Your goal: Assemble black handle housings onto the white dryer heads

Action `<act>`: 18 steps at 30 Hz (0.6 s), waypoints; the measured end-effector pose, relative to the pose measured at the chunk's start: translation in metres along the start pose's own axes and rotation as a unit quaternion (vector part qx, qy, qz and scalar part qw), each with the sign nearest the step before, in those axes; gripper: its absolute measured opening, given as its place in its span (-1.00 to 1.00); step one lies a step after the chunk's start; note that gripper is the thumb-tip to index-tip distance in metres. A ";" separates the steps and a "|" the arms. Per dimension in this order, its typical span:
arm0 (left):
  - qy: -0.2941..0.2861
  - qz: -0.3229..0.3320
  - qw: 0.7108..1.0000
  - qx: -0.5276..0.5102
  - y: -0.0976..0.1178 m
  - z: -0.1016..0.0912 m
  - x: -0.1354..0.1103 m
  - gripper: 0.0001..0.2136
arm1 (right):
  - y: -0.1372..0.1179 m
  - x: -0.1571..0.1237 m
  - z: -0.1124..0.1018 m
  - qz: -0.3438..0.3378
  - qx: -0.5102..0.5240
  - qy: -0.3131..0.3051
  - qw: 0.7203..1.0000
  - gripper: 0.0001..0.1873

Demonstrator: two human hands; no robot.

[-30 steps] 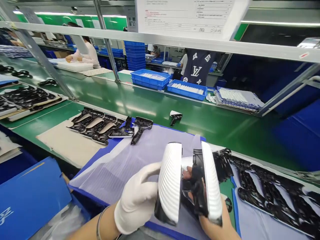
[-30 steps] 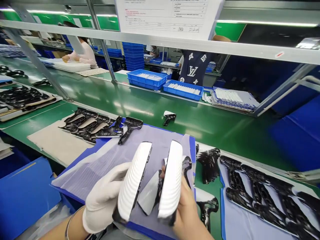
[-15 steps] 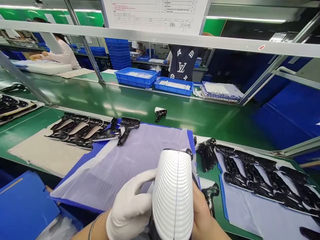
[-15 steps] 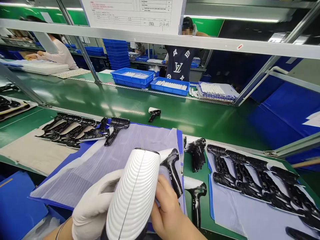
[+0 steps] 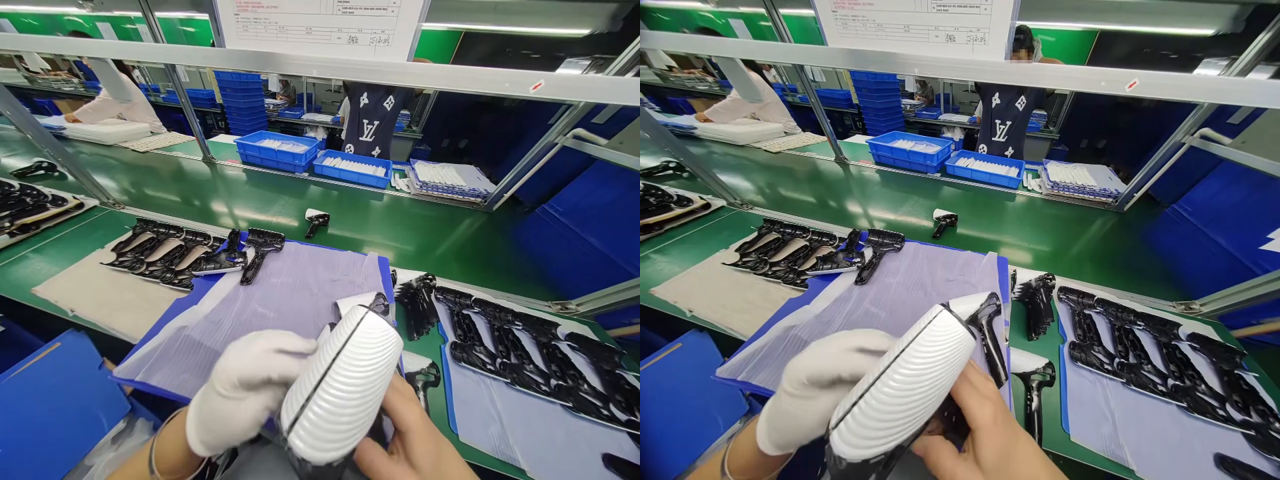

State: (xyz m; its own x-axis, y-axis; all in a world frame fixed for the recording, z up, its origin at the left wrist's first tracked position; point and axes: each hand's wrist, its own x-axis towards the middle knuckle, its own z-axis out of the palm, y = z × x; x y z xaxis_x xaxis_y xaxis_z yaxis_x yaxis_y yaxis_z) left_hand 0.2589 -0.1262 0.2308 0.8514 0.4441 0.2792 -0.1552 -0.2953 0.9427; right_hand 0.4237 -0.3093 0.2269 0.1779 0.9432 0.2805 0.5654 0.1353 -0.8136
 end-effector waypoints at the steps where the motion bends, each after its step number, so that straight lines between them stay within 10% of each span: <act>1: 0.038 -0.013 0.999 0.000 -0.001 -0.006 -0.003 -0.82 | -0.002 0.002 0.000 -0.002 -0.003 0.000 1.000 -0.40; 6: -0.033 -0.086 0.996 -0.021 0.016 -0.005 0.001 -0.15 | -0.001 0.011 0.014 0.003 -0.087 -0.013 0.996 -0.44; 10: -0.060 -0.123 0.991 0.003 0.023 0.006 0.016 -0.50 | 0.006 0.001 0.013 0.083 -0.070 -0.060 0.992 -0.53; 18: -0.010 -0.211 0.881 -0.424 -0.032 0.007 0.015 -0.51 | -0.010 -0.001 0.014 0.144 0.339 -0.019 0.930 -0.42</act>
State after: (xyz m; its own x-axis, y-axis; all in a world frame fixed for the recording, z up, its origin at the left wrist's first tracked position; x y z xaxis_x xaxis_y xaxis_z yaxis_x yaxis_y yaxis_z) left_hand 0.2803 -0.1163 0.2033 0.9298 0.3462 -0.1249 -0.1337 0.6340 0.7617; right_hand 0.4065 -0.3073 0.2282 0.2071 0.9783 -0.0061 -0.1399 0.0234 -0.9899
